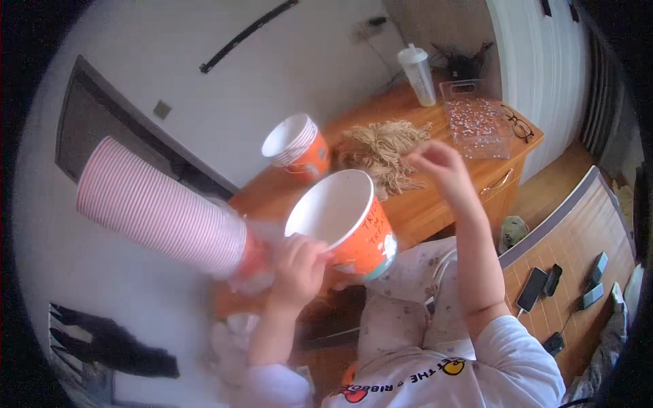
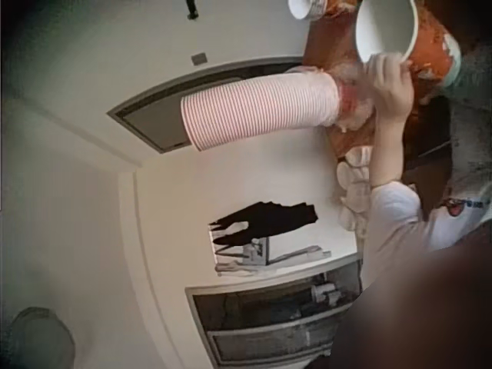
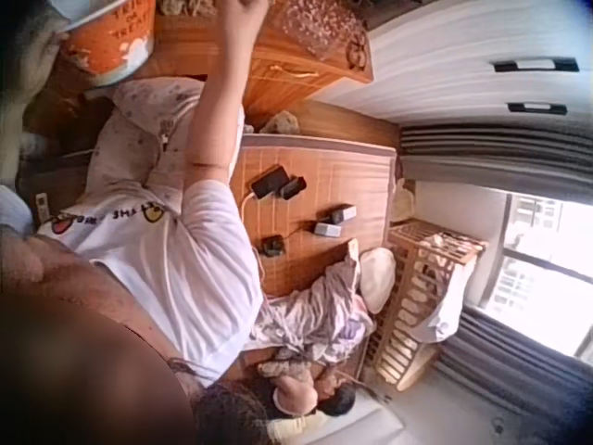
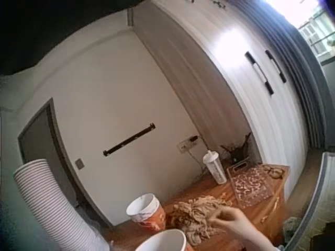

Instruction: Thread a cord through the rim of paper bowls to assemble or finish the product.

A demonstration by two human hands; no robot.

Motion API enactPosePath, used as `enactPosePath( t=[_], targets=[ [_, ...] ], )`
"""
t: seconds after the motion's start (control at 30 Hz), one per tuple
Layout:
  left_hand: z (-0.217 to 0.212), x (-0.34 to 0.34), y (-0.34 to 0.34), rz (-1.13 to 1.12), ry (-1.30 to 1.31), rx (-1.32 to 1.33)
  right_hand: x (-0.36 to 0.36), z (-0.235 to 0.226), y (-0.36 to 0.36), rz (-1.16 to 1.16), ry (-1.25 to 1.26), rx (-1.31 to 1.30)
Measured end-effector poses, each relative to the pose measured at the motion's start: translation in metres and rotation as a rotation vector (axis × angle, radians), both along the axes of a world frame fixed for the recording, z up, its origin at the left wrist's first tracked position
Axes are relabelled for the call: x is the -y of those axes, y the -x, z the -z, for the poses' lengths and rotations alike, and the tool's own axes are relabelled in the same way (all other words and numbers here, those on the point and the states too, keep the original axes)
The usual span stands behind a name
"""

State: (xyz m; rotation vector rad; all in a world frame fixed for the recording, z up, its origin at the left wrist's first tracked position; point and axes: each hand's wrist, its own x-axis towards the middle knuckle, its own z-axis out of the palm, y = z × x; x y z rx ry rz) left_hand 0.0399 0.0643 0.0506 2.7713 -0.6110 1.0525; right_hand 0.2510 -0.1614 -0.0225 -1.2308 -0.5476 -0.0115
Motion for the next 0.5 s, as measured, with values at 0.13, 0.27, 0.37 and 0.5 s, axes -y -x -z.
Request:
enactPosePath(
  t=[0.13,0.27,0.37,0.5],
  targets=[
    [0.036,-0.008,-0.005,-0.039,-0.033,0.043,0.048,-0.037,0.045,0.411,-0.274,0.200],
    [0.049,0.002,-0.010,-0.133,-0.071,0.034,0.074,-0.045,0.070,0.637,-0.441,0.314],
    [0.052,0.009,-0.011,-0.199,-0.064,0.024,0.068,-0.044,0.081,0.603,-0.313,0.393],
    [0.048,0.022,-0.009,-0.266,-0.060,-0.023,0.051,-0.055,0.124,0.661,0.022,0.211]
  ],
)
